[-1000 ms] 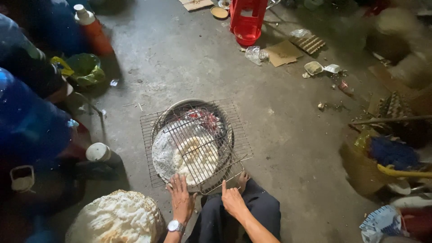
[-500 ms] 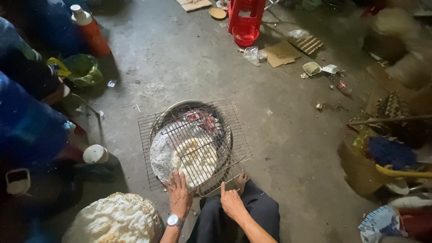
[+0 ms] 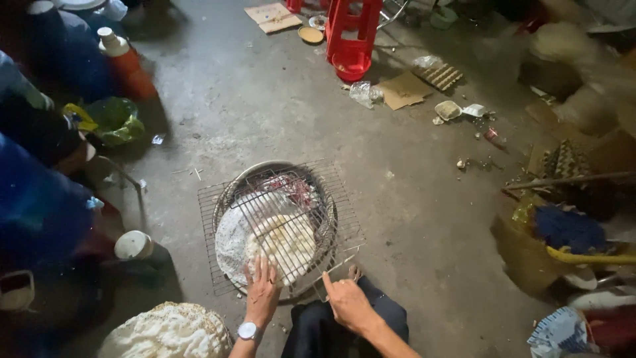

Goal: Grilling rice crackers over a charcoal fire, flipping them to ensure even cooking.

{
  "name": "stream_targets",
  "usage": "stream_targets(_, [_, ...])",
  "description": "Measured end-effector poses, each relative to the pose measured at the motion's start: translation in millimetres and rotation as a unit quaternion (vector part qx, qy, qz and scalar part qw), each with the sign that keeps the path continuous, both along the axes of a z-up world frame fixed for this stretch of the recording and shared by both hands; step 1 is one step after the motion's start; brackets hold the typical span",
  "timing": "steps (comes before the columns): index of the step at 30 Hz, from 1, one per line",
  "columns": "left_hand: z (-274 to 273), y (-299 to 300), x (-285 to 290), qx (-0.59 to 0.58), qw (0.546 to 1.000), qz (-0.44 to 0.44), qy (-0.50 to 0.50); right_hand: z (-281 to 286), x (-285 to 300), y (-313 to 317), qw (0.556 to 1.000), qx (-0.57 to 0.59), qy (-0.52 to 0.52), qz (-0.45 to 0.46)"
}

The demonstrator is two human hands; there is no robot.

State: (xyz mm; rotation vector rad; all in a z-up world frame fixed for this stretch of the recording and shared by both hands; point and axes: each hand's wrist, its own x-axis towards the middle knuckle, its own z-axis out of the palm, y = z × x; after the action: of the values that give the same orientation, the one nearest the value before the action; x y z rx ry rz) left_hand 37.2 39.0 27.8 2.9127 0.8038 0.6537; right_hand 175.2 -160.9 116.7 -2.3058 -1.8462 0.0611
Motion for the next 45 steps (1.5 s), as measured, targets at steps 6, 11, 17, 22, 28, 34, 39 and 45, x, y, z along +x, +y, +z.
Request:
stream_targets(6, [90, 41, 44, 0.088, 0.981, -0.170, -0.003, 118, 61, 48, 0.986, 0.118, -0.109, 0.039])
stream_targets(11, [238, 27, 40, -0.130, 0.972, -0.103, -0.167, 205, 111, 111, 0.989, 0.142, -0.042, 0.013])
stream_targets(17, [195, 12, -3, -0.551, 0.736, 0.175, -0.352, 244, 134, 160, 0.981, 0.174, -0.070, 0.051])
stream_targets(22, [11, 50, -6, -0.711, 0.411, 0.250, -0.513, 232, 88, 137, 0.970, 0.187, -0.145, 0.061])
stream_targets(28, [-68, 59, -10, -0.696, 0.319, 0.301, -0.569, 134, 8, 51, 0.988, 0.114, -0.101, 0.029])
stream_targets(34, [-77, 48, -35, -0.706, 0.399, 0.291, -0.508, -30, -19, -2, 0.999, 0.021, -0.023, -0.025])
stream_targets(39, [-28, 23, -51, -0.718, 0.483, 0.296, -0.404, -91, -25, -5, 0.999, -0.020, -0.032, -0.029])
stream_targets(45, [18, 0, -69, -0.692, 0.575, 0.330, -0.287, -119, -29, -4, 0.997, -0.052, -0.043, -0.044])
